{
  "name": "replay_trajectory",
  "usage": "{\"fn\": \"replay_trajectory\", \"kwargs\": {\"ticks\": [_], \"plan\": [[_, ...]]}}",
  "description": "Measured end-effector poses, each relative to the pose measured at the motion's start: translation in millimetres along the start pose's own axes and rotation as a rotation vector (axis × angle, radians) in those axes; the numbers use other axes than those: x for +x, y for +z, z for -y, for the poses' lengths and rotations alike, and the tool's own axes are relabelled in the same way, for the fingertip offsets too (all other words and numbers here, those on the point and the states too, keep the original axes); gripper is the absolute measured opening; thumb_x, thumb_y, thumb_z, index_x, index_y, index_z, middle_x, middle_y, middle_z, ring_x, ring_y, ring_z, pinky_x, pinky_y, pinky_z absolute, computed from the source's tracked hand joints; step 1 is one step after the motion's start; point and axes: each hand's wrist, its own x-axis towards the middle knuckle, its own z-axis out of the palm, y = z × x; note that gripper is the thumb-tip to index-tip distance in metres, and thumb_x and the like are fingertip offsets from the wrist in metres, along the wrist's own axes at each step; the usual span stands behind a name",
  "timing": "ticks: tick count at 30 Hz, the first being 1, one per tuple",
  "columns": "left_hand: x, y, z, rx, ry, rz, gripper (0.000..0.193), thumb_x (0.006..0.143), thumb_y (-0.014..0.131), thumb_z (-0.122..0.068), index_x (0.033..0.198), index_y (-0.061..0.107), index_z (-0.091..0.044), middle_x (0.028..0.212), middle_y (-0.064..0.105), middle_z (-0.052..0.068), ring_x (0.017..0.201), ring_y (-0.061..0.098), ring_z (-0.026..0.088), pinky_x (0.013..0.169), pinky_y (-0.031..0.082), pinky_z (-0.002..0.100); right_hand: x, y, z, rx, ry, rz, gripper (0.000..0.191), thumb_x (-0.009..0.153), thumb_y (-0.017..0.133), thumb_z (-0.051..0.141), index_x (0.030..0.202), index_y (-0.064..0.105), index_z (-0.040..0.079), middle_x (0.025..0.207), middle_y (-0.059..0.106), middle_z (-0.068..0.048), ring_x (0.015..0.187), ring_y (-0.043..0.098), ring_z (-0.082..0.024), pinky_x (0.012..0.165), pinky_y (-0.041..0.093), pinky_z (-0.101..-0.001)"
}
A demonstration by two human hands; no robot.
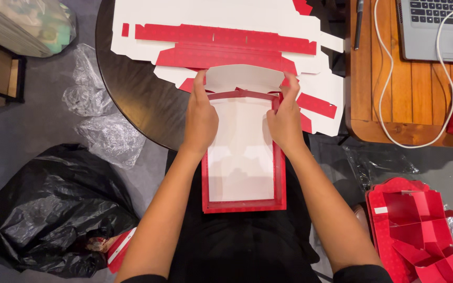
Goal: The person assembles a red and white cardboard box by folding and interlocking its pre-cut flaps. They manipulate the flat pieces into a three-dimensional rectangular container and place it with other finished boxes.
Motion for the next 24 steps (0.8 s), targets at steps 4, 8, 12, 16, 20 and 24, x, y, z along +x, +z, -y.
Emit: {"fn": "replay_trajectory", "kwargs": {"ticks": [4, 8, 12, 16, 20, 24], "plan": [[-2.0, 0.5, 1.2, 0.046, 0.087, -0.039, 0.070, 0.084, 0.040, 0.022, 0.151, 0.034, 0.001, 0.136, 0.054, 0.027, 0.126, 0.056, 0.043, 0.106, 0.048, 0.047, -2.5, 2.9, -1.7, -0.057, -0.070, -0.025, 0.083, 0.086, 0.051, -0.019, 0.154, 0.009, 0.006, 0.144, 0.043, -0.037, 0.135, 0.054, -0.053, 0.106, 0.051, -0.0483], [-0.8, 1.0, 0.2, 0.149, 0.002, 0.057, 0.051, 0.092, 0.049, 0.019, 0.138, 0.055, -0.004, 0.128, 0.056, 0.024, 0.116, 0.059, 0.041, 0.101, 0.051, 0.044, -3.4, 3.2, 0.6, -0.117, -0.241, -0.059, 0.076, 0.083, 0.052, -0.021, 0.148, 0.021, 0.005, 0.144, 0.043, -0.030, 0.129, 0.055, -0.052, 0.104, 0.048, -0.0506], [-1.8, 0.5, -2.0, 0.230, 0.172, 0.003, 0.046, 0.082, 0.053, 0.018, 0.124, 0.064, 0.000, 0.131, 0.051, 0.028, 0.118, 0.055, 0.046, 0.098, 0.050, 0.047, -3.0, -0.3, 6.4, -0.219, -0.067, 0.084, 0.068, 0.080, 0.053, -0.021, 0.139, 0.042, 0.009, 0.135, 0.045, -0.025, 0.101, 0.061, -0.047, 0.082, 0.051, -0.0502], [0.1, 0.0, -3.2, 0.226, 0.182, 0.021, 0.028, 0.086, 0.063, 0.009, 0.113, 0.066, 0.001, 0.127, 0.053, 0.025, 0.114, 0.057, 0.044, 0.095, 0.050, 0.048, -1.1, -0.8, 10.2, -0.295, -0.146, 0.059, 0.065, 0.073, 0.053, -0.022, 0.130, 0.057, 0.011, 0.132, 0.043, -0.028, 0.098, 0.062, -0.049, 0.075, 0.052, -0.0500], [4.9, 2.3, -3.2, 0.264, 0.137, 0.070, 0.016, 0.093, 0.075, -0.006, 0.103, 0.065, 0.001, 0.113, 0.052, 0.022, 0.101, 0.058, 0.040, 0.086, 0.049, 0.048, -0.3, 1.1, 9.5, -0.293, -0.131, 0.042, 0.043, 0.086, 0.062, -0.010, 0.124, 0.060, 0.010, 0.130, 0.045, -0.025, 0.096, 0.064, -0.046, 0.076, 0.053, -0.0493], [6.8, 4.3, -3.1, 0.309, 0.174, 0.038, 0.013, 0.091, 0.076, -0.007, 0.097, 0.066, -0.001, 0.113, 0.050, 0.021, 0.099, 0.058, 0.039, 0.083, 0.050, 0.047, 3.7, 3.9, 7.6, -0.237, -0.116, 0.000, 0.015, 0.099, 0.071, 0.011, 0.111, 0.062, 0.007, 0.120, 0.050, -0.019, 0.095, 0.069, -0.038, 0.075, 0.054, -0.0467]]}}
